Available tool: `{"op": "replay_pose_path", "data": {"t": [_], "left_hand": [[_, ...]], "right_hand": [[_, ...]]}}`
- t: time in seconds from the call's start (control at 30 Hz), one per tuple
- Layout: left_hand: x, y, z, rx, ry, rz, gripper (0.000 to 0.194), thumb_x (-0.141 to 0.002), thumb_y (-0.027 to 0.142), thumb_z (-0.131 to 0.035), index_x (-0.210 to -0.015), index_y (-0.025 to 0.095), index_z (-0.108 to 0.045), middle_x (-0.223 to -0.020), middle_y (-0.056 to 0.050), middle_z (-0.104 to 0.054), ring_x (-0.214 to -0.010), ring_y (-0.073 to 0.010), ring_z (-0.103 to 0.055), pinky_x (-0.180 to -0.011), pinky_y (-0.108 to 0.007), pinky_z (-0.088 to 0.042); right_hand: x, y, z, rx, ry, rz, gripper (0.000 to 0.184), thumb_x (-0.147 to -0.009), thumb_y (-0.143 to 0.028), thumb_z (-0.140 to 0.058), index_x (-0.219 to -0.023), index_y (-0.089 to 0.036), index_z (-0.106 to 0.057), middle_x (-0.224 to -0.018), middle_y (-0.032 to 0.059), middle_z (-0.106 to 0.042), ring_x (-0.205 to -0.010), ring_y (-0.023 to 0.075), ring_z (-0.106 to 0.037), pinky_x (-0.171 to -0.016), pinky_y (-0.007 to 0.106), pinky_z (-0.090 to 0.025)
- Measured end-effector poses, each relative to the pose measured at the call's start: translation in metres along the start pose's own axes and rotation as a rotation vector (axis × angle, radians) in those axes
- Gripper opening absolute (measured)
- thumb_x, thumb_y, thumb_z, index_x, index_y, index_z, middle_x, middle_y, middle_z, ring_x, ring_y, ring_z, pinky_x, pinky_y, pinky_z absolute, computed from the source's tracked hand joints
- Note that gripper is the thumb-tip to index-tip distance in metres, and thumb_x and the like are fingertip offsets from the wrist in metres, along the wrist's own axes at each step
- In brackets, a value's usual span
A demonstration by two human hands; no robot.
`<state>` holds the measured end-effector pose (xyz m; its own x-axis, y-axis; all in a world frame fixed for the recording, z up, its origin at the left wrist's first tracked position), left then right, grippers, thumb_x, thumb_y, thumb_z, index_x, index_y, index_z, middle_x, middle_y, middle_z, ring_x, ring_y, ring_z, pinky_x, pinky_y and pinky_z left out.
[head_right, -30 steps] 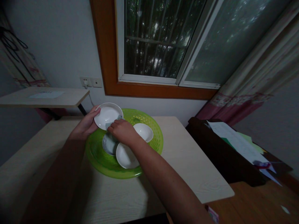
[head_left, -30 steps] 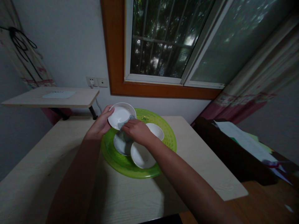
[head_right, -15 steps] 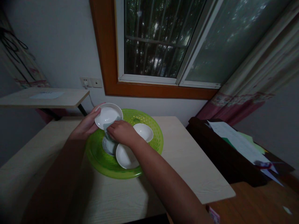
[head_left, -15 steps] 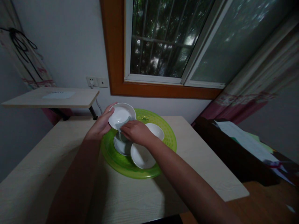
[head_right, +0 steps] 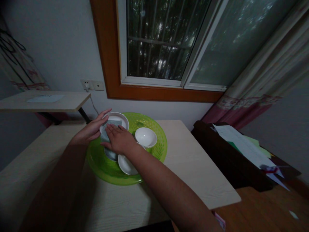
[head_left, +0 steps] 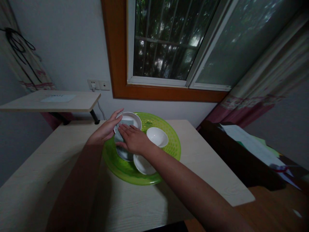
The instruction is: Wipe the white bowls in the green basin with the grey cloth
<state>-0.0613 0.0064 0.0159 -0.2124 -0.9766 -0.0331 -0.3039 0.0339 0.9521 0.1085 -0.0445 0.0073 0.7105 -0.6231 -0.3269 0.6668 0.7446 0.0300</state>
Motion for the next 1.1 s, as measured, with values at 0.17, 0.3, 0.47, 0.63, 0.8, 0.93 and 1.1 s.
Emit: {"op": "replay_pose_path", "data": {"t": [0.17, 0.3, 0.47, 0.63, 0.8, 0.93, 1.1], "left_hand": [[-0.002, -0.001, -0.002, 0.037, -0.033, 0.008, 0.065, -0.091, 0.035, -0.078, -0.152, 0.028, -0.057, -0.124, -0.009, -0.073, -0.103, -0.0225, -0.071, -0.084, -0.029, -0.057], [-0.005, -0.004, -0.001, 0.026, -0.045, -0.043, 0.053, -0.091, 0.035, -0.079, -0.141, 0.021, -0.065, -0.131, -0.011, -0.071, -0.110, -0.0212, -0.069, -0.090, -0.027, -0.055], [-0.007, -0.005, 0.002, -0.007, -0.010, -0.079, 0.049, -0.090, 0.037, -0.079, -0.134, 0.020, -0.068, -0.119, -0.009, -0.073, -0.095, -0.0184, -0.068, -0.077, -0.023, -0.053], [-0.005, -0.004, 0.001, -0.008, 0.023, -0.093, 0.049, -0.089, 0.038, -0.079, -0.133, 0.019, -0.068, -0.116, -0.008, -0.073, -0.092, -0.0181, -0.066, -0.072, -0.022, -0.052], [-0.006, -0.001, 0.001, 0.007, 0.079, -0.082, 0.046, -0.090, 0.039, -0.079, -0.130, 0.020, -0.067, -0.114, -0.008, -0.073, -0.091, -0.0194, -0.067, -0.074, -0.025, -0.054], [-0.009, -0.002, 0.002, 0.024, 0.087, -0.111, 0.046, -0.090, 0.043, -0.079, -0.128, 0.021, -0.066, -0.113, -0.008, -0.072, -0.091, -0.0194, -0.067, -0.076, -0.026, -0.054], [-0.010, -0.003, 0.003, 0.048, 0.093, -0.134, 0.043, -0.091, 0.040, -0.079, -0.127, 0.020, -0.066, -0.113, -0.007, -0.072, -0.087, -0.0169, -0.065, -0.074, -0.024, -0.054]], "right_hand": [[-0.003, 0.003, -0.001, 0.022, 0.028, -0.126, 0.082, -0.108, -0.064, -0.044, -0.161, -0.002, -0.042, -0.170, 0.0242, -0.038, -0.162, 0.0338, -0.035, -0.133, 0.052, -0.027], [-0.004, 0.007, -0.003, 0.086, 0.040, -0.237, 0.086, -0.105, -0.065, -0.050, -0.156, 0.004, -0.048, -0.168, 0.0299, -0.039, -0.159, 0.0381, -0.039, -0.130, 0.052, -0.031], [-0.006, 0.000, 0.007, 0.160, -0.082, -0.272, 0.081, -0.107, -0.067, -0.045, -0.132, 0.006, -0.070, -0.142, 0.0350, -0.065, -0.135, 0.0386, -0.064, -0.116, 0.049, -0.046], [-0.005, -0.003, 0.017, 0.128, -0.160, -0.171, 0.071, -0.111, -0.062, -0.036, -0.098, -0.010, -0.082, -0.095, 0.0191, -0.082, -0.089, 0.0292, -0.078, -0.088, 0.041, -0.055], [0.000, -0.001, 0.011, 0.021, -0.059, 0.017, 0.060, -0.111, -0.057, -0.044, -0.142, -0.009, -0.063, -0.134, 0.0196, -0.075, -0.112, 0.0298, -0.075, -0.097, 0.041, -0.053], [0.001, -0.001, 0.010, -0.045, -0.019, 0.067, 0.073, -0.110, -0.059, -0.045, -0.161, -0.006, -0.040, -0.150, 0.0219, -0.064, -0.130, 0.0299, -0.067, -0.110, 0.042, -0.048], [0.000, 0.003, 0.018, -0.014, -0.063, 0.026, 0.061, -0.112, -0.058, -0.041, -0.149, -0.012, -0.058, -0.131, 0.0168, -0.077, -0.117, 0.0281, -0.073, -0.110, 0.044, -0.045]]}}
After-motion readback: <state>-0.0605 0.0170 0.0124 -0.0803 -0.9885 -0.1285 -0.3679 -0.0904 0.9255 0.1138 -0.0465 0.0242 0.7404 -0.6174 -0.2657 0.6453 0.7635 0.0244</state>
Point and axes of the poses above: each hand's wrist, its own x-axis away from the middle knuckle, its own z-axis out of the back of the hand, y = z × x, the point moved 1 cm from there along -x, towards the middle knuckle
